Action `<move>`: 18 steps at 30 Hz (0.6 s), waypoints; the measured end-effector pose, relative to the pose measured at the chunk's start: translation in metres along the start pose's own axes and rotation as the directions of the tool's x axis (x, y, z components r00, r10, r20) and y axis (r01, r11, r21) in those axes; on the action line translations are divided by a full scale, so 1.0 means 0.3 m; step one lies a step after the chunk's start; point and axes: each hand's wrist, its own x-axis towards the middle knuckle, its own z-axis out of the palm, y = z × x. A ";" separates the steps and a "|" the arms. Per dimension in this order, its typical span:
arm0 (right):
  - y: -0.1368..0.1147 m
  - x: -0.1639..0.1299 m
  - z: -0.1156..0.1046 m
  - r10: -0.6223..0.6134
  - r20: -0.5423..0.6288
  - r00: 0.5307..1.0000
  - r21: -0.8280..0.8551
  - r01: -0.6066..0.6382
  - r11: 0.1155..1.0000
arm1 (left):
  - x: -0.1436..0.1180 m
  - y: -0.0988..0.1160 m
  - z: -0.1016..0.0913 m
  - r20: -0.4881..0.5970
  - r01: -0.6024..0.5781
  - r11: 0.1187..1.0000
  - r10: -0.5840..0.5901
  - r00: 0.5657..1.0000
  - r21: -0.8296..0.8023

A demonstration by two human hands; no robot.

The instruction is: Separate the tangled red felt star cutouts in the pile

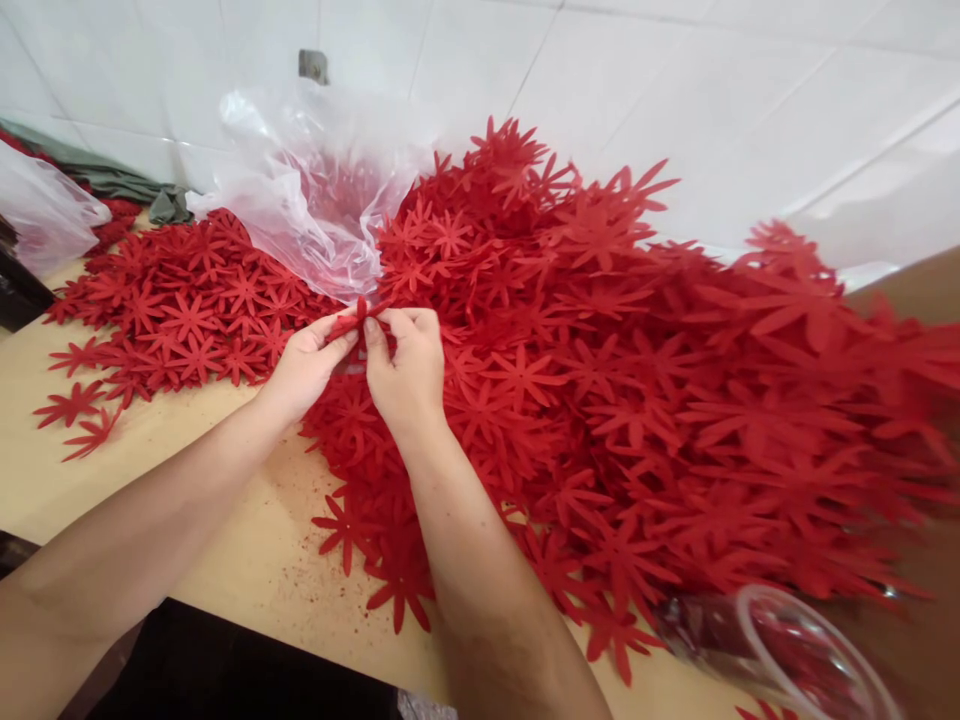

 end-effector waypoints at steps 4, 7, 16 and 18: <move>-0.015 0.002 -0.019 0.001 -0.090 0.996 -0.009 -0.002 1.000 | -0.005 0.008 0.014 0.027 -0.052 0.998 0.052 0.998 0.027; -0.016 0.010 -0.025 0.118 -0.134 0.984 0.051 -0.112 0.992 | -0.008 0.015 0.016 -0.058 0.027 0.998 -0.024 0.998 0.053; 0.017 0.030 -0.005 0.383 0.011 0.924 0.492 -0.338 0.802 | -0.008 0.032 0.013 -0.221 0.135 0.991 -0.135 0.966 -0.013; 0.007 0.027 -0.005 0.381 0.055 0.923 0.548 -0.346 0.761 | -0.010 0.036 0.016 -0.226 0.127 0.992 -0.129 0.966 -0.024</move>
